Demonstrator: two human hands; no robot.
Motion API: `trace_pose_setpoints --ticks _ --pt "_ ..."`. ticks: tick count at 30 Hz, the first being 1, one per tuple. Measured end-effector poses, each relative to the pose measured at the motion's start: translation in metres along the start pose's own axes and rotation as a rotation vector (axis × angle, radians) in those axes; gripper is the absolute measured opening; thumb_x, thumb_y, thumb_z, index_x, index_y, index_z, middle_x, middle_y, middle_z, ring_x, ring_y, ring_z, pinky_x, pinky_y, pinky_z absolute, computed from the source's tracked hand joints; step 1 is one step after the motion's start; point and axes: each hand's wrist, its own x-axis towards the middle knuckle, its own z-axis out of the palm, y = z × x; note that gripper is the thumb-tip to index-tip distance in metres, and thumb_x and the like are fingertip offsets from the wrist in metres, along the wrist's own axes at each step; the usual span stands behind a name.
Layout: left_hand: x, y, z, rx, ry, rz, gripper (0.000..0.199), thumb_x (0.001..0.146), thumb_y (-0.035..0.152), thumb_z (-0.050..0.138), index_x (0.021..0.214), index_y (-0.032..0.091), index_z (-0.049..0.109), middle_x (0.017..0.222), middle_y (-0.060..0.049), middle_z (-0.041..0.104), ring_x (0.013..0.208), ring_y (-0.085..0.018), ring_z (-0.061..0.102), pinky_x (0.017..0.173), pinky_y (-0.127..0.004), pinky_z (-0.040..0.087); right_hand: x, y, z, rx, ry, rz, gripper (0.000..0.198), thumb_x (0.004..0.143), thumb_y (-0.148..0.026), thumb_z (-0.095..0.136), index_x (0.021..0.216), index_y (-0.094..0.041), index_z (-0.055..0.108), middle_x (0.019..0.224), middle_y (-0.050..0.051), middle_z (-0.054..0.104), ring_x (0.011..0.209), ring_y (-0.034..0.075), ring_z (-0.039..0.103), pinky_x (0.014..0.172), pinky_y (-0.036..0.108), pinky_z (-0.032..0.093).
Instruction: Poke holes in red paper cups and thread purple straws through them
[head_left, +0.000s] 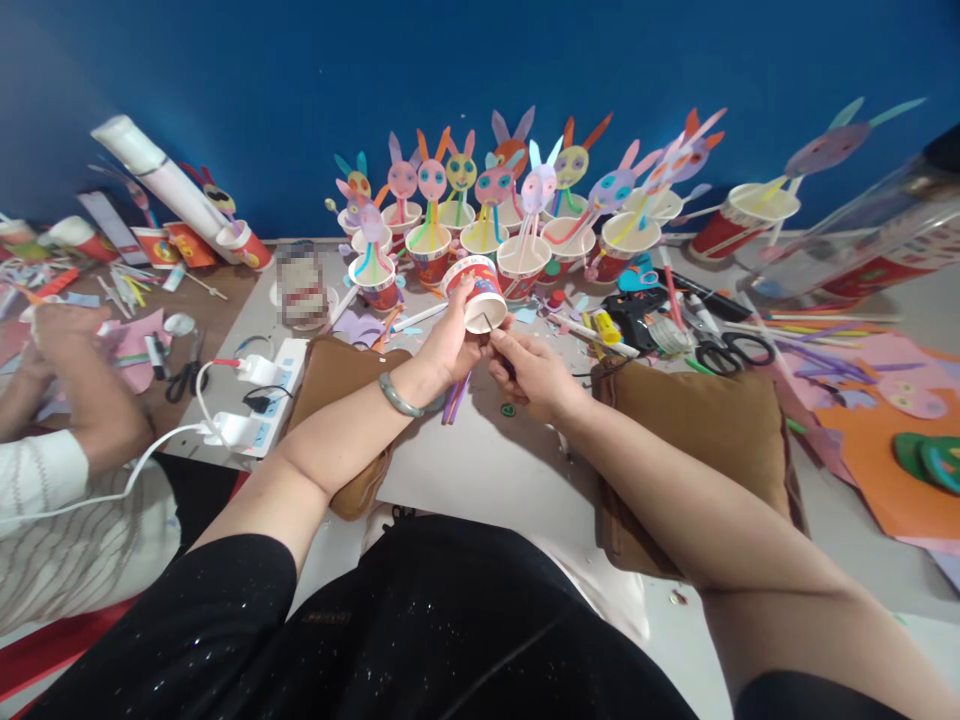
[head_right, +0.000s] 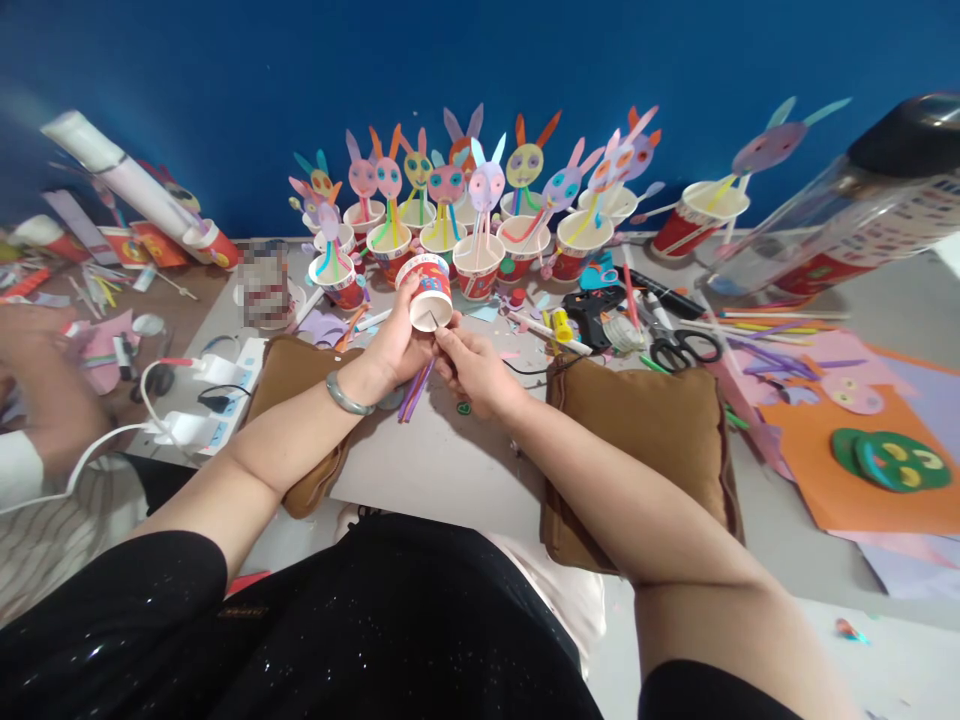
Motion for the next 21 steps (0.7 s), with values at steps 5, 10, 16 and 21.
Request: trace_pose_setpoints --ticks 5,10,16,21 --pt "-0.004 -0.001 0.004 -0.015 0.077 0.084 0.032 0.102 0.044 0.058 0.082 0.02 0.063 0.084 -0.007 0.072 0.119 -0.027 0.073 0.102 -0.038 0.06 -0.003 -0.004 0.001 0.067 -0.017 0.063 0.037 0.098 -0.054 0.061 0.082 -0.023 0.051 0.05 -0.01 0.043 0.033 0.003 0.017 0.034 0.018 0.013" --pt "0.001 -0.009 -0.003 0.057 0.027 0.15 0.027 0.1 0.041 0.062 0.087 0.018 0.067 0.09 -0.008 0.076 0.116 -0.026 0.075 0.102 -0.038 0.061 -0.002 -0.004 0.0 0.008 0.004 0.049 0.037 0.097 -0.055 0.062 0.083 -0.023 0.05 0.051 -0.01 0.045 0.032 0.003 0.02 0.033 0.018 0.014" --pt "0.003 -0.014 -0.007 0.1 -0.016 0.142 0.031 0.102 0.045 0.058 0.092 0.018 0.071 0.092 -0.01 0.079 0.115 -0.026 0.075 0.102 -0.041 0.063 0.003 0.004 -0.004 -0.184 0.048 -0.161 0.047 0.092 -0.064 0.067 0.076 -0.023 0.049 0.05 -0.008 0.045 0.034 0.005 0.029 0.032 0.02 0.02" --pt "-0.002 -0.006 -0.004 0.087 -0.054 0.199 0.028 0.099 0.04 0.065 0.083 0.017 0.069 0.089 -0.008 0.079 0.117 -0.025 0.075 0.105 -0.04 0.061 0.002 -0.002 -0.005 -0.004 -0.023 -0.001 0.04 0.094 -0.059 0.065 0.085 -0.023 0.051 0.05 -0.01 0.047 0.032 0.004 0.022 0.032 0.019 0.015"
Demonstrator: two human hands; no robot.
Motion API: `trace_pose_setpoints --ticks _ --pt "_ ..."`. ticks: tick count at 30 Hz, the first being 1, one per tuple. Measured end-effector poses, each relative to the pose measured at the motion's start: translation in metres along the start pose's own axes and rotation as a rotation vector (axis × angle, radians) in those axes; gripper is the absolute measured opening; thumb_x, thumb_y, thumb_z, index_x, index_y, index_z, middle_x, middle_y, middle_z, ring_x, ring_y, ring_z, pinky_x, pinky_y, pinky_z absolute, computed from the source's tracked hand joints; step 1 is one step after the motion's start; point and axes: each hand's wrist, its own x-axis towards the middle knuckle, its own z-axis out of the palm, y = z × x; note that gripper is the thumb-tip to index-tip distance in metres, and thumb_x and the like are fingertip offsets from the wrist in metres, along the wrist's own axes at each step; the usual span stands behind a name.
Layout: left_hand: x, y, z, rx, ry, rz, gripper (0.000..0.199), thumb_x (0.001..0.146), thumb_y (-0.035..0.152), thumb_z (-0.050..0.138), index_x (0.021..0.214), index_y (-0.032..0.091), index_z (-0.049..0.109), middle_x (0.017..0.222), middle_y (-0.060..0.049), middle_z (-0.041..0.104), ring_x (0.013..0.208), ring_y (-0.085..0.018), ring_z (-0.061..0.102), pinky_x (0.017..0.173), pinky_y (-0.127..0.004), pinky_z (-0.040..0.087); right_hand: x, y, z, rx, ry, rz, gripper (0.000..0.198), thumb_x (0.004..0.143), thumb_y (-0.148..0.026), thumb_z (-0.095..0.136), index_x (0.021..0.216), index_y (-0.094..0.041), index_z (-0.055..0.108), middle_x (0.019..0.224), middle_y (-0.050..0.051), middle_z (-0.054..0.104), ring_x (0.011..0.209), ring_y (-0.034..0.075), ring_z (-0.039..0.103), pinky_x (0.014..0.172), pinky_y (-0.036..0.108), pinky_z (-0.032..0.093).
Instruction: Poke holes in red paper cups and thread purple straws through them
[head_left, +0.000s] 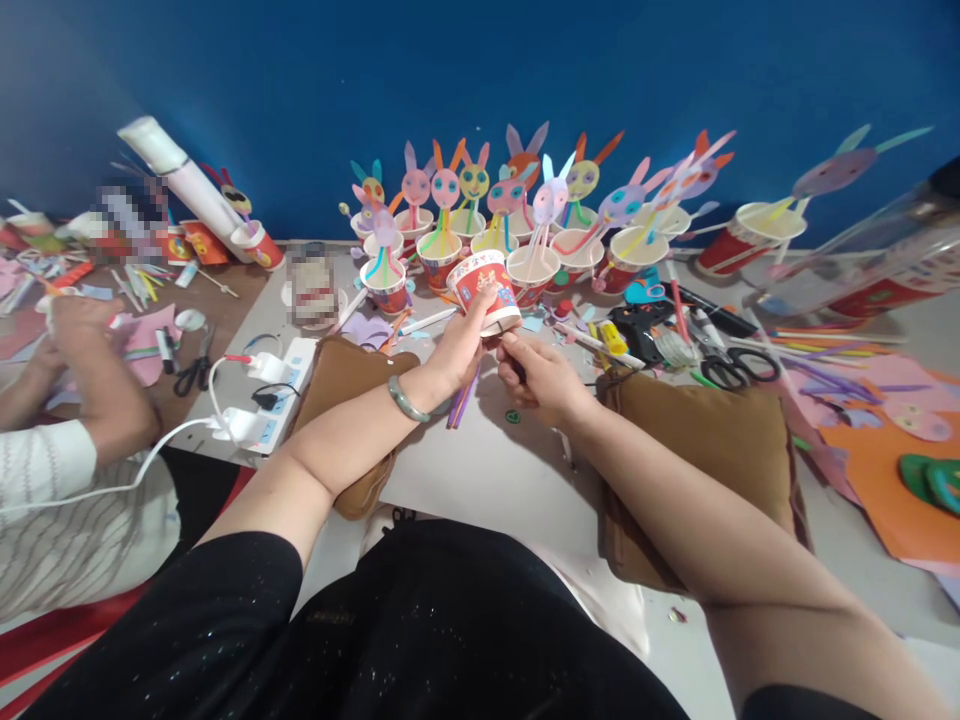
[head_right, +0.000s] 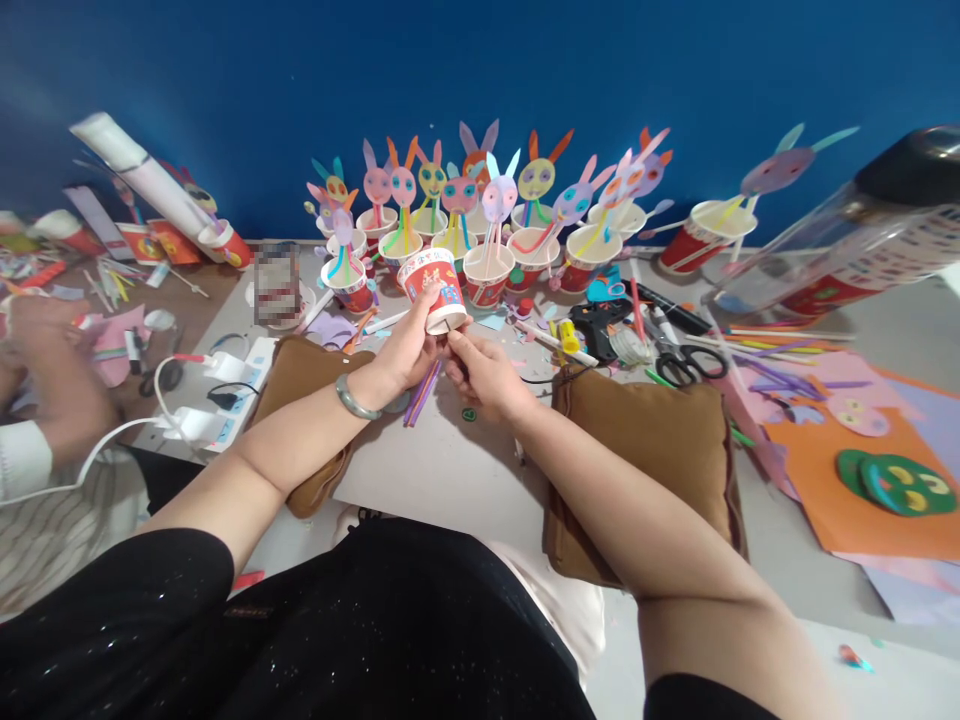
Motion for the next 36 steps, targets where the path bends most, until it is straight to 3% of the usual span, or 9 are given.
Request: trace_pose_setpoints --ticks 7,11,14,19,23,25,29,33,36 --pt "-0.009 0.023 0.0 -0.15 -0.099 -0.077 0.023 0.096 0.037 0.064 0.106 0.018 0.073 0.106 -0.008 0.081 0.12 -0.024 0.075 0.103 -0.035 0.06 -0.005 -0.013 -0.005 0.127 -0.146 0.101 0.033 0.096 -0.052 0.063 0.087 -0.021 0.054 0.05 -0.011 0.044 0.034 0.003 0.014 0.033 0.017 0.013" --pt "-0.007 0.023 -0.003 -0.168 -0.18 -0.04 0.019 0.094 0.032 0.066 0.102 0.016 0.071 0.1 -0.009 0.08 0.116 -0.023 0.076 0.104 -0.036 0.059 -0.003 -0.013 -0.006 0.145 -0.165 0.124 0.029 0.097 -0.048 0.059 0.087 -0.021 0.054 0.049 -0.011 0.044 0.034 0.004 0.013 0.033 0.017 0.014" --pt "-0.004 0.019 -0.001 -0.177 -0.1 -0.063 0.016 0.093 0.031 0.067 0.1 0.016 0.069 0.089 -0.006 0.077 0.106 -0.021 0.077 0.097 -0.034 0.061 -0.003 -0.01 -0.005 0.15 -0.149 0.104 0.026 0.096 -0.046 0.058 0.087 -0.021 0.054 0.05 -0.011 0.044 0.034 0.004 0.015 0.034 0.017 0.013" --pt "-0.003 0.015 0.003 -0.149 -0.038 -0.071 0.012 0.098 0.026 0.063 0.09 0.017 0.065 0.074 0.0 0.07 0.074 -0.011 0.072 0.077 -0.021 0.059 -0.002 0.0 0.0 0.016 -0.05 -0.023 0.034 0.092 -0.055 0.065 0.088 -0.022 0.055 0.053 -0.01 0.046 0.035 0.005 0.019 0.034 0.02 0.014" --pt "-0.003 0.012 0.004 -0.124 -0.035 -0.036 0.012 0.098 0.029 0.062 0.094 0.018 0.066 0.08 -0.001 0.071 0.096 -0.017 0.077 0.092 -0.03 0.061 0.001 0.008 0.0 -0.232 0.08 -0.238 0.04 0.091 -0.06 0.067 0.082 -0.023 0.056 0.056 -0.007 0.048 0.042 0.008 0.032 0.04 0.024 0.022" --pt "-0.002 0.011 0.004 -0.103 -0.018 -0.033 0.012 0.097 0.03 0.065 0.093 0.018 0.066 0.09 -0.003 0.074 0.107 -0.021 0.076 0.098 -0.035 0.061 0.001 0.009 -0.001 -0.373 0.144 -0.336 0.039 0.094 -0.055 0.067 0.076 -0.023 0.054 0.058 -0.004 0.051 0.049 0.01 0.039 0.047 0.025 0.027" --pt "0.0 0.008 0.003 -0.131 -0.012 -0.005 0.012 0.096 0.028 0.066 0.094 0.016 0.066 0.099 -0.005 0.076 0.111 -0.022 0.076 0.099 -0.037 0.061 -0.001 0.008 -0.003 -0.595 0.25 -0.494 0.03 0.097 -0.038 0.063 0.073 -0.024 0.052 0.063 -0.001 0.051 0.061 0.015 0.043 0.059 0.029 0.031" --pt "0.002 0.006 0.001 -0.211 -0.008 -0.016 0.017 0.096 0.025 0.066 0.11 0.016 0.066 0.098 -0.003 0.076 0.11 -0.021 0.076 0.099 -0.038 0.061 -0.001 0.009 -0.004 -0.637 0.299 -0.565 0.023 0.095 -0.035 0.064 0.077 -0.025 0.054 0.064 -0.002 0.047 0.063 0.016 0.041 0.062 0.031 0.028" --pt "0.0 0.007 0.001 -0.232 -0.029 -0.028 0.016 0.099 0.027 0.063 0.11 0.016 0.067 0.095 -0.002 0.075 0.107 -0.021 0.076 0.096 -0.037 0.061 0.001 0.01 -0.004 -0.583 0.262 -0.533 0.026 0.096 -0.04 0.062 0.077 -0.024 0.053 0.064 -0.002 0.049 0.06 0.015 0.041 0.058 0.029 0.029"
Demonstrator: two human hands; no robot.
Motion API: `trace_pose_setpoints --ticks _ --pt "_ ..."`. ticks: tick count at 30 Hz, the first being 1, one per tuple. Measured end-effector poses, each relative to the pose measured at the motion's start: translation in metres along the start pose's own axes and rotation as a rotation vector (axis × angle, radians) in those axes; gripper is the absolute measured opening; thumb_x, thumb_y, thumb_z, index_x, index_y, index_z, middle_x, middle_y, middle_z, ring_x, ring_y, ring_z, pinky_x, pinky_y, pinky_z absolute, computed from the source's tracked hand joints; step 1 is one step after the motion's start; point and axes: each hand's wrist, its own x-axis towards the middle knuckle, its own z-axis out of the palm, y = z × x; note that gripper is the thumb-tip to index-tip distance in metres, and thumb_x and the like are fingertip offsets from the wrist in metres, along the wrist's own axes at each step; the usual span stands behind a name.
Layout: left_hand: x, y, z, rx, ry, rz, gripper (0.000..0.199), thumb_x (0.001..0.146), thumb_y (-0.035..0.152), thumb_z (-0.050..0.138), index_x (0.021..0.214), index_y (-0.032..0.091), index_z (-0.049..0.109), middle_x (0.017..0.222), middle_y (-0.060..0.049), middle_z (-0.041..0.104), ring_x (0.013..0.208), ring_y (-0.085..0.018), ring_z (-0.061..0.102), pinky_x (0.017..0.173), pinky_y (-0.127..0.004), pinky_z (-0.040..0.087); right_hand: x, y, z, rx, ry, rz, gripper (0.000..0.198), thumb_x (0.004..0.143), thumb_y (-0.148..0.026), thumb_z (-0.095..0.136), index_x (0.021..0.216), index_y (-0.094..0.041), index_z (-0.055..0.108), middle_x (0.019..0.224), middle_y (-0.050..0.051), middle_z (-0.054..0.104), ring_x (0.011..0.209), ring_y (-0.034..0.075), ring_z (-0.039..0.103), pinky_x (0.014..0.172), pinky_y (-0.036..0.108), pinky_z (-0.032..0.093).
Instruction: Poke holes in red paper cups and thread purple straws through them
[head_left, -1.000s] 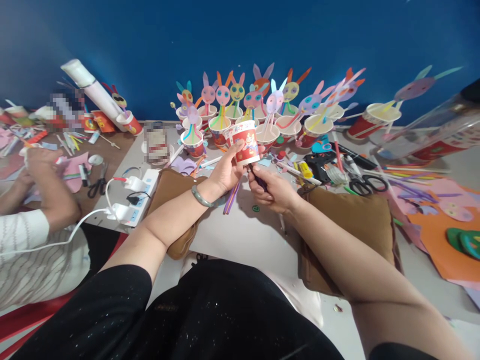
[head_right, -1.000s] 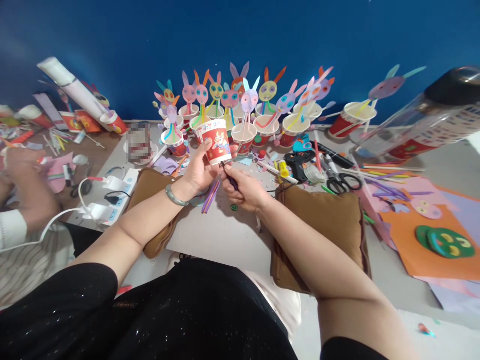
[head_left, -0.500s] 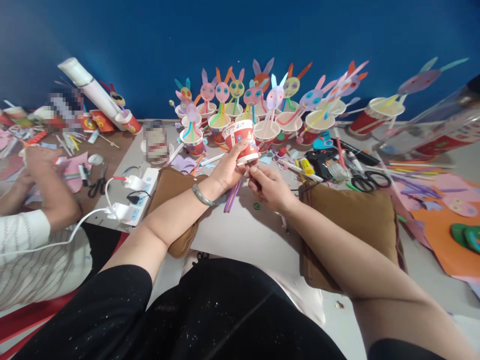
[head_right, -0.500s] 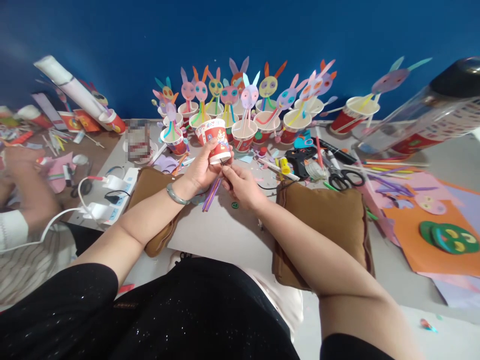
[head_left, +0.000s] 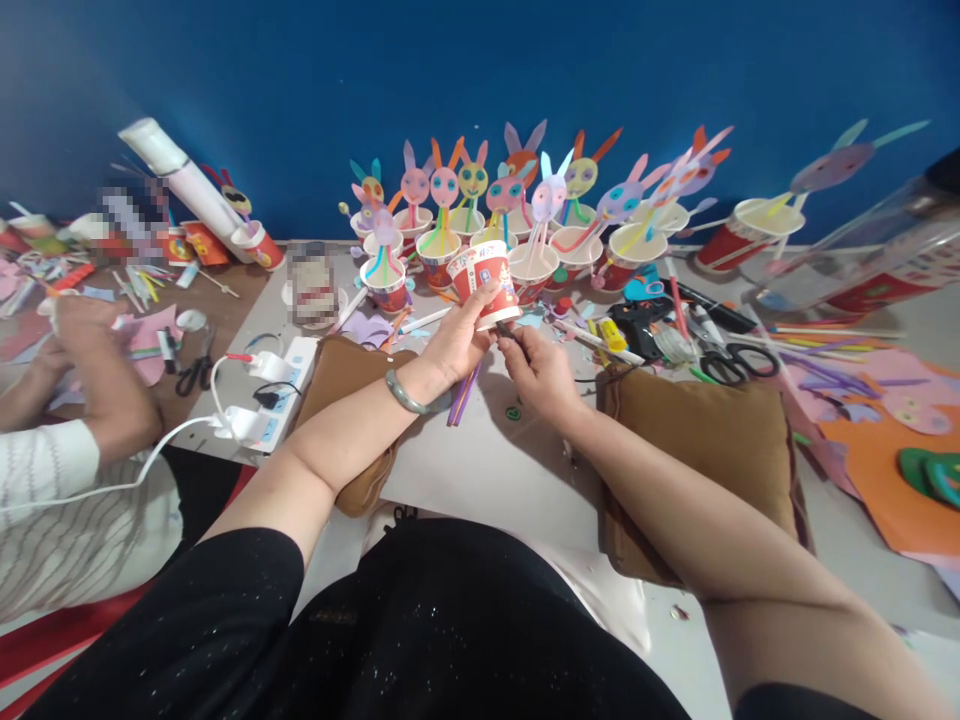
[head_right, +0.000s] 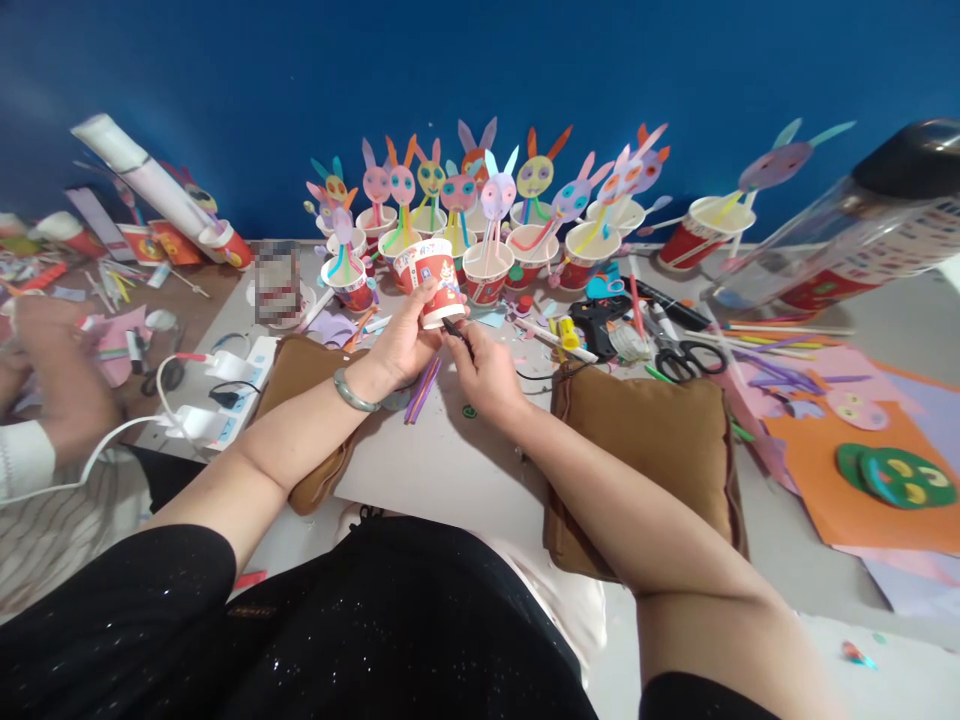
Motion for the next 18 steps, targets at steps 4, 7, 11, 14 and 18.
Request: trace_pose_setpoints --ticks 4,7,11,14,18 --pt "-0.004 0.004 0.004 0.087 -0.028 -0.008 0.024 0.106 0.03 0.052 0.093 0.015 0.066 0.08 -0.002 0.071 0.082 -0.014 0.073 0.082 -0.028 0.057 0.002 -0.005 -0.002 0.318 -0.183 0.256 0.034 0.096 -0.055 0.06 0.083 -0.024 0.052 0.056 -0.007 0.042 0.045 0.01 0.03 0.044 0.025 0.023" --pt "-0.005 0.008 0.005 0.119 -0.041 -0.03 0.032 0.108 0.032 0.047 0.088 0.015 0.065 0.074 -0.002 0.068 0.069 -0.011 0.067 0.072 -0.026 0.052 0.004 -0.014 -0.007 0.608 -0.318 0.483 0.034 0.095 -0.056 0.061 0.09 -0.024 0.052 0.053 -0.012 0.035 0.04 0.006 0.015 0.039 0.021 0.014" --pt "-0.003 0.009 0.003 0.112 -0.033 -0.059 0.026 0.105 0.03 0.053 0.089 0.015 0.067 0.081 -0.004 0.072 0.085 -0.017 0.074 0.085 -0.031 0.056 0.007 -0.015 -0.012 0.724 -0.366 0.532 0.033 0.093 -0.053 0.064 0.09 -0.023 0.051 0.053 -0.013 0.035 0.04 0.005 0.01 0.038 0.02 0.011" --pt "-0.001 0.008 0.002 0.089 -0.02 -0.064 0.014 0.098 0.026 0.065 0.087 0.017 0.067 0.082 -0.003 0.073 0.104 -0.021 0.077 0.095 -0.033 0.059 0.008 -0.007 -0.01 0.536 -0.289 0.374 0.036 0.092 -0.056 0.065 0.087 -0.023 0.051 0.054 -0.011 0.036 0.042 0.006 0.018 0.04 0.023 0.016" --pt "0.0 0.006 0.001 0.09 -0.064 -0.059 0.018 0.092 0.033 0.073 0.087 0.018 0.066 0.088 -0.003 0.076 0.114 -0.024 0.076 0.095 -0.034 0.061 0.008 0.004 -0.006 0.059 -0.052 0.029 0.031 0.094 -0.047 0.065 0.079 -0.022 0.054 0.061 -0.004 0.046 0.056 0.011 0.038 0.054 0.028 0.028"
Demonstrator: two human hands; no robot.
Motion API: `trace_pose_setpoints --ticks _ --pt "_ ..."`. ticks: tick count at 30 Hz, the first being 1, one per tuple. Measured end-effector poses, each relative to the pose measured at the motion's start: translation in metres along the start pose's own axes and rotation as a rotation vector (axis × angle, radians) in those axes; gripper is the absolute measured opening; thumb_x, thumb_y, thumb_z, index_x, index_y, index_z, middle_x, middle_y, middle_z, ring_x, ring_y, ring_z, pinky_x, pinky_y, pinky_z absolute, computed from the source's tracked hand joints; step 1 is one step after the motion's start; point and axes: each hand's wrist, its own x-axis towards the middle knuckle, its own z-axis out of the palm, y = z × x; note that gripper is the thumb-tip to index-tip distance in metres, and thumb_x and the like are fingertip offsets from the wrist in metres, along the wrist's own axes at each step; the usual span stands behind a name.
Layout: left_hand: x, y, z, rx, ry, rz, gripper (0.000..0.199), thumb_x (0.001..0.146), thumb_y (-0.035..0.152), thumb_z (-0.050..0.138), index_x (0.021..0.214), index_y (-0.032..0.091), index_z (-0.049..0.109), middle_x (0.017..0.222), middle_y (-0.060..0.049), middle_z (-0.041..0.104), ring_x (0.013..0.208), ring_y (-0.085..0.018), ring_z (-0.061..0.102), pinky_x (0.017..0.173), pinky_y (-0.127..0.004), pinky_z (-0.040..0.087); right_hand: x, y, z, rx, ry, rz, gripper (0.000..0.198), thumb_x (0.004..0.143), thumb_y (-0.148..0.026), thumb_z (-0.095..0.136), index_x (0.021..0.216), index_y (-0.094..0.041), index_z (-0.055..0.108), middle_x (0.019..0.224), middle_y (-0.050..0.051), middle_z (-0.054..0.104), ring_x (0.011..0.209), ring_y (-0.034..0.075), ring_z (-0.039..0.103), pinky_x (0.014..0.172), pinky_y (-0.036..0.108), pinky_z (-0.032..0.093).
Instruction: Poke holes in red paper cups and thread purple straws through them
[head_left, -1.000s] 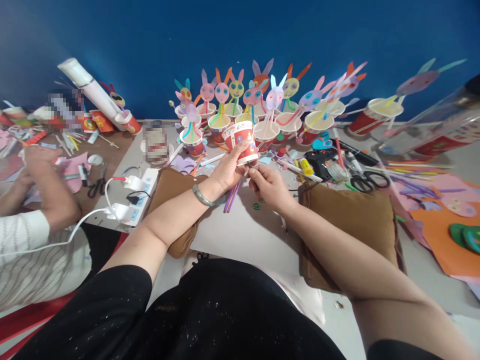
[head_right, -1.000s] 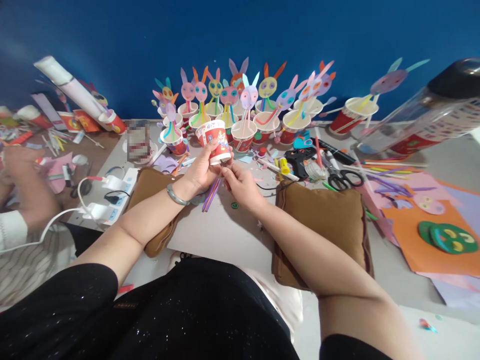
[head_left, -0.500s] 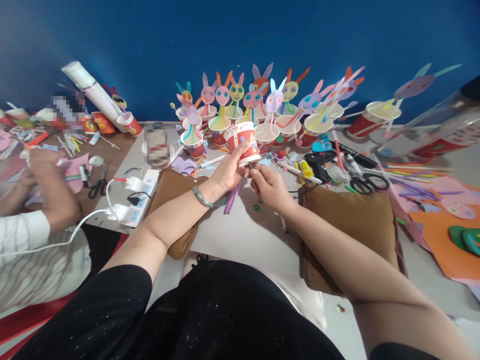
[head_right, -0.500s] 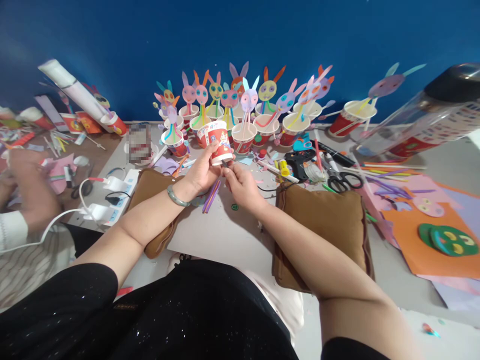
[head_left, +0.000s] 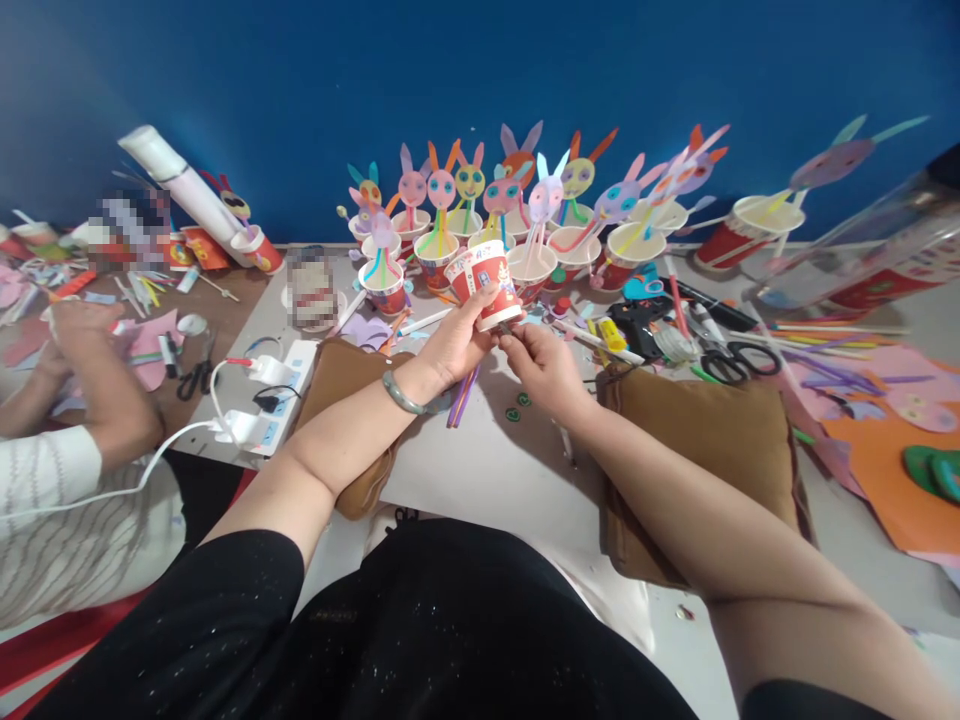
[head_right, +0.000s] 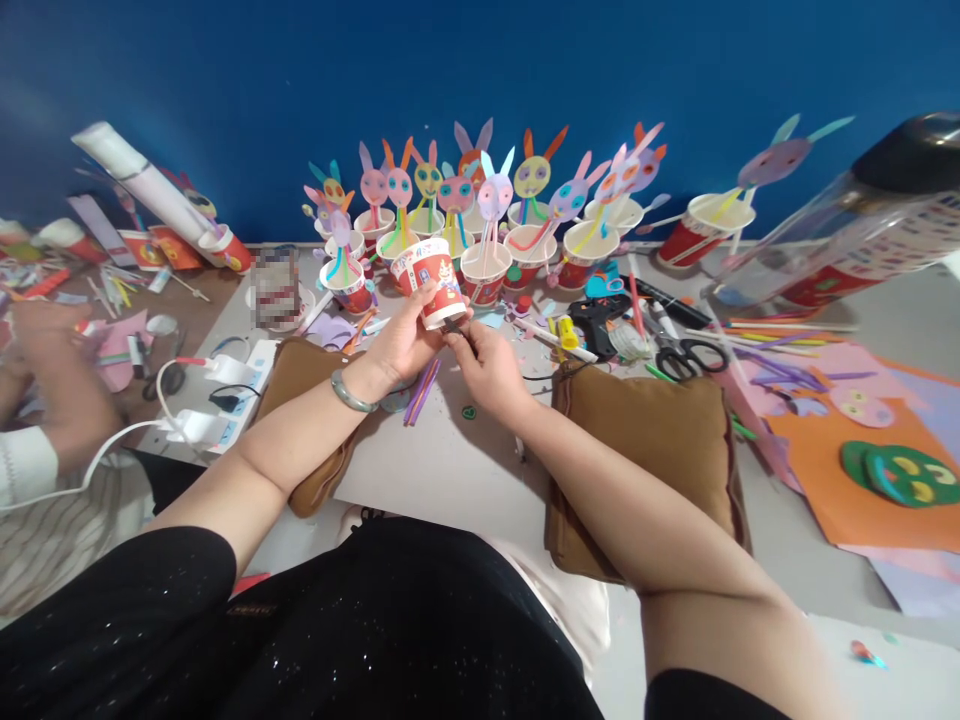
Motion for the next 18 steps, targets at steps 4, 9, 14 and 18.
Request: trace_pose_setpoints --ticks 4,9,14,18 --pt "0.001 0.001 -0.003 0.002 -0.023 -0.029 0.021 0.094 0.038 0.069 0.09 0.017 0.068 0.093 -0.006 0.078 0.114 -0.025 0.076 0.088 -0.032 0.061 0.0 0.002 0.0 -0.125 0.052 -0.079 0.029 0.097 -0.045 0.06 0.08 -0.022 0.056 0.065 -0.002 0.051 0.061 0.013 0.043 0.059 0.029 0.031" --pt "-0.001 0.008 -0.002 -0.004 -0.024 -0.037 0.021 0.096 0.032 0.06 0.103 0.016 0.071 0.103 -0.007 0.081 0.114 -0.026 0.077 0.087 -0.032 0.061 0.0 -0.001 0.002 0.225 -0.091 0.126 0.046 0.091 -0.067 0.064 0.085 -0.023 0.055 0.055 -0.008 0.043 0.044 0.009 0.034 0.044 0.025 0.025" --pt "-0.007 0.017 0.002 0.014 -0.019 -0.027 0.027 0.092 0.02 0.063 0.117 0.018 0.073 0.118 -0.008 0.081 0.127 -0.026 0.072 0.105 -0.037 0.058 0.001 -0.013 -0.004 0.57 -0.223 0.375 0.043 0.086 -0.061 0.073 0.087 -0.023 0.054 0.052 -0.012 0.04 0.036 0.004 0.02 0.036 0.02 0.016" --pt "-0.008 0.017 0.0 0.044 -0.062 -0.009 0.031 0.089 0.018 0.069 0.119 0.021 0.073 0.121 -0.007 0.081 0.135 -0.027 0.068 0.11 -0.037 0.055 0.003 -0.018 -0.01 0.673 -0.314 0.478 0.034 0.089 -0.053 0.071 0.089 -0.022 0.056 0.051 -0.012 0.037 0.038 0.004 0.015 0.036 0.02 0.012"
